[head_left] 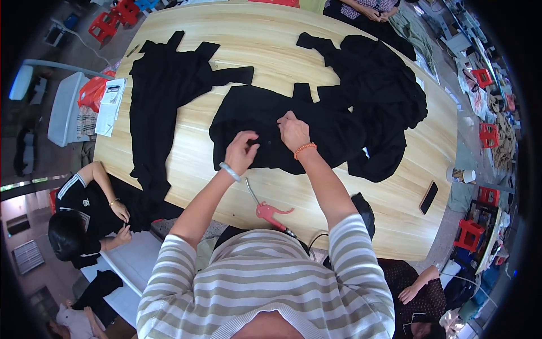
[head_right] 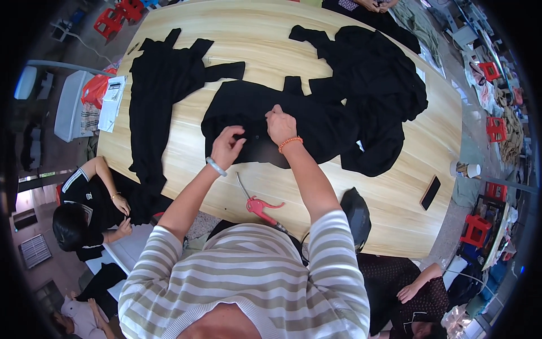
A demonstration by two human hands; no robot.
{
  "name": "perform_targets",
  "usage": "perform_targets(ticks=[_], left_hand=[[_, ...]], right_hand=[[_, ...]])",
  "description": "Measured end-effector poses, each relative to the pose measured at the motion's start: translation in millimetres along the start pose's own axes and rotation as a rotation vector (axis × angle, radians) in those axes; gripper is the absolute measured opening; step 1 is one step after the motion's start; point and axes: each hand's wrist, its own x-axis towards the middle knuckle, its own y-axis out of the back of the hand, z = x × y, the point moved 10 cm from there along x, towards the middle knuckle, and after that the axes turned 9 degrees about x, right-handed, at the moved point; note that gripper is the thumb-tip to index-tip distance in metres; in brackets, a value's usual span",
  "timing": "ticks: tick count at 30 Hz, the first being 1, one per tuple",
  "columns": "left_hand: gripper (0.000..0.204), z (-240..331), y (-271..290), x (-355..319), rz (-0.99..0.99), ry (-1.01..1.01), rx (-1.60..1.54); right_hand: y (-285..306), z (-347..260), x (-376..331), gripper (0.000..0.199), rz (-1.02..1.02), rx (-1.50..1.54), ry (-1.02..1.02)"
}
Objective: Trim loose threads from black fabric garment pieces using scissors.
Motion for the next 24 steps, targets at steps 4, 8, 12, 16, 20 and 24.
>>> perform_targets(ticks=[4, 8, 12, 16, 20, 24], left_hand=[[0.055, 25.0, -14.2, 27.9, -0.068, 0.039, -0.187], [0.032, 32.7, -41.7, 41.6, -0.362, -0.059, -0.129], [0.017, 41.3, -38.4, 38.0, -0.436, -0.046, -0.124], [0.010, 68.8, -25.9, 42.9, -0.382, -0.244, 0.172], [0.007, 84.9, -24.0, 49.9, -0.307, -0.308, 0.447], [0.025, 114.7, 16.0, 32.8, -0.019, -0.328, 0.171]], right_hand=[[31.5, -38.0, -14.6, 0.012, 0.013, 0.253, 0.144], [60.6, -46.0, -29.0, 0.014, -0.085, 0.532, 0.051], [61.1, -43.6, -40.9, 0.012, -0.185, 0.672, -0.054], [64.4, -55.5, -44.8, 0.009, -0.157, 0.834, -0.023], [65.2, -51.4, -47.2, 0.007, -0.075, 0.881, -0.016], [57.9, -30.8, -57.1, 0.011, -0.179, 1.117, -0.319]])
